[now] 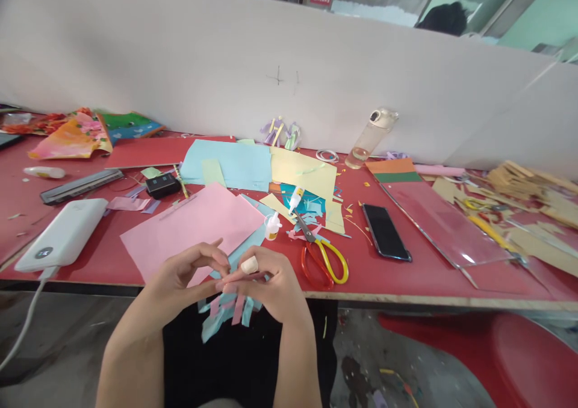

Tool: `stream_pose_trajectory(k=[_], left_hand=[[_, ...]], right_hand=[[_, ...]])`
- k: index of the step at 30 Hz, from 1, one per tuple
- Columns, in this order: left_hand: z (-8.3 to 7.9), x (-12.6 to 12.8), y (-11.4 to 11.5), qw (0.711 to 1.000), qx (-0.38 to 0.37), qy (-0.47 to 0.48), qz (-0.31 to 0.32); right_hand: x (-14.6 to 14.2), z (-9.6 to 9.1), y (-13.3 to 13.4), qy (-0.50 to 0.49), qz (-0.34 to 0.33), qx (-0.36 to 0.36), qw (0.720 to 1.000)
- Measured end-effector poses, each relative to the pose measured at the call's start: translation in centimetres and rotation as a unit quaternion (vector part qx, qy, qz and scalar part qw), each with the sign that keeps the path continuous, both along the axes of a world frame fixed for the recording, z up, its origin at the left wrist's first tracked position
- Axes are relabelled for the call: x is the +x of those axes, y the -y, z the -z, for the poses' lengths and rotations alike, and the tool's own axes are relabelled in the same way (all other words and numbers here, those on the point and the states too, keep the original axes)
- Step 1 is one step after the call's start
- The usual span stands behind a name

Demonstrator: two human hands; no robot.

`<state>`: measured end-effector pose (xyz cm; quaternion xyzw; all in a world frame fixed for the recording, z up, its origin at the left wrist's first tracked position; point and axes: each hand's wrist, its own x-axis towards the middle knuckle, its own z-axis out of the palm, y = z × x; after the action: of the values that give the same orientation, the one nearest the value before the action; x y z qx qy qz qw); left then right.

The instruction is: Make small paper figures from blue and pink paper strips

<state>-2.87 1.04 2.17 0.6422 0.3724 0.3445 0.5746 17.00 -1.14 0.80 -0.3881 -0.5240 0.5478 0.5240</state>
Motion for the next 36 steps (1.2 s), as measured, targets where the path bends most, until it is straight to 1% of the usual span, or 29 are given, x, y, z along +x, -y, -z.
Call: stream_pose_trajectory(k=[3,5,8,13,18,21,25,27,30,33,36], left_hand=[[-0.4,-0.4,0.2,0.999,0.035,-0.02,-0.006],[-0.6,-0.5,0.3,0.998,0.056,-0.02,-0.003],[-0.7,-0.4,0.4,0.997,0.067,-0.027,-0.016],[-0.5,0.2,0.3,0.995,0.046,-0.049,-0.079],[-0.8,0.9,0.4,0.99,-0.018,-0.045,-0.133],[-0.7,1.0,0.4,0.988,-0.011,-0.061,-0.138],[-0.7,1.2,0.6,0.985,0.025,-0.09,-0.146],[-1.0,1.5,0.9,0.982,0.042,-0.08,-0.168],[-1.6,1.9,1.3,0.982,0.04,-0.027,-0.184],[-1.9,2.0,1.5,0.984,0.004,0.025,-0.174],[-1.9,1.6,1.4,0.987,-0.026,0.049,-0.15]], right_hand=[[-0.1,-0.3,0.0,0.022,0.026,-0.007,0.999],[-0.2,-0.5,0.0,0.02,0.032,-0.015,0.999],[-0.4,-0.7,0.0,0.024,0.042,-0.019,0.999],[-0.9,-0.8,-0.1,0.062,0.066,-0.03,0.995],[-1.3,-0.7,-0.4,0.092,0.074,-0.049,0.992],[-1.2,-0.8,-0.4,0.107,0.07,-0.041,0.991],[-0.9,-0.9,-0.1,0.12,0.066,-0.033,0.99],[-0.8,-1.0,0.1,0.109,0.078,-0.033,0.99],[-0.9,-1.0,0.3,0.076,0.098,-0.032,0.992],[-0.8,-1.0,0.4,0.065,0.093,-0.025,0.993],[-0.6,-1.0,0.3,0.063,0.074,-0.008,0.995]])
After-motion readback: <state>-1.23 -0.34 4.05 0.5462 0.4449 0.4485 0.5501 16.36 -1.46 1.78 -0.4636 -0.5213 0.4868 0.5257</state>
